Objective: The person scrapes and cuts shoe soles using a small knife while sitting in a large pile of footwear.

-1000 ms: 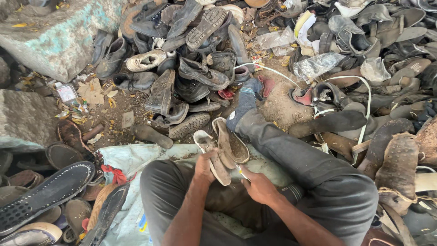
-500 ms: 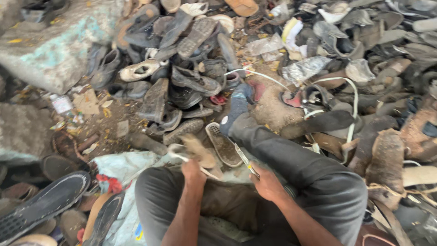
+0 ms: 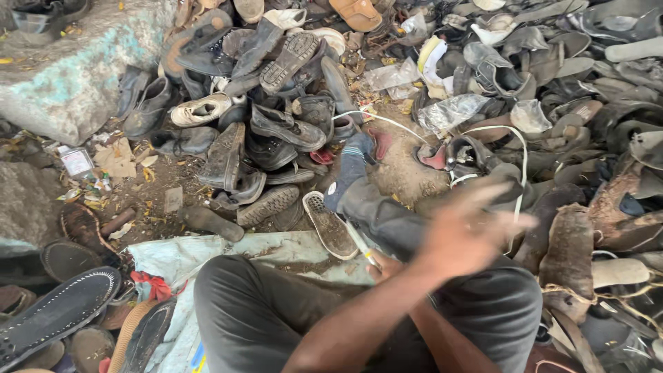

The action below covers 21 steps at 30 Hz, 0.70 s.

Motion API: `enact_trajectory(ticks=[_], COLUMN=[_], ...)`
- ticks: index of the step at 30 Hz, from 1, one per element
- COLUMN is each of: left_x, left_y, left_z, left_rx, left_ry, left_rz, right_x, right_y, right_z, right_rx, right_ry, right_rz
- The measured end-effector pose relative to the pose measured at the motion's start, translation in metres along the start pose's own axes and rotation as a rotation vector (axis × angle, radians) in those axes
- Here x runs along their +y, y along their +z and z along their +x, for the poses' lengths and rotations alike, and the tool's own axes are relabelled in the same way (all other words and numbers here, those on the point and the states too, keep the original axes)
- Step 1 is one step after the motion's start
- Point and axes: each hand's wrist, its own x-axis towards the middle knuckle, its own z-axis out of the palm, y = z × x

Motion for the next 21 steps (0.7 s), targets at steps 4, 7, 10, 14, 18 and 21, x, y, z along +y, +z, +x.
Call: enact_trajectory(ticks=[4,7,10,14,18,21], left_x=[-0.119,-0.185,-0.219,-0.22,-0.204,-0.165], left_y=[-0.085,-0.128,-0.133,-0.132,-0.153,-0.196], left_z=[-0.101,-0.163,-0.168,-0.139,-0.137,-0.159], left_rx=[0.803,0.804,0.79,0.755,0.843,0.629], left_ry=[-0.506,-0.933,-1.04,-1.16,-1.306,-1.121], left_rz=[0.439,0.578,0.661,0.528,-0.125,0.013], right_x=[0.006,0.009,0.009,0.007,0.005,0.005], right_y=[0.006,0.014,0.018,0.012,-0.003,-0.009], right_z=[0.009,0.015,0.018,0.015,0.004,0.0], right_rx=[0.024,0.007,0.029,0.029,0.097,0.107], right_ry=[0.048,0.058,-0.028,0.059,0.144,0.147], right_rz=[0.015,0.032,0.01,-0.007,0.053,0.081])
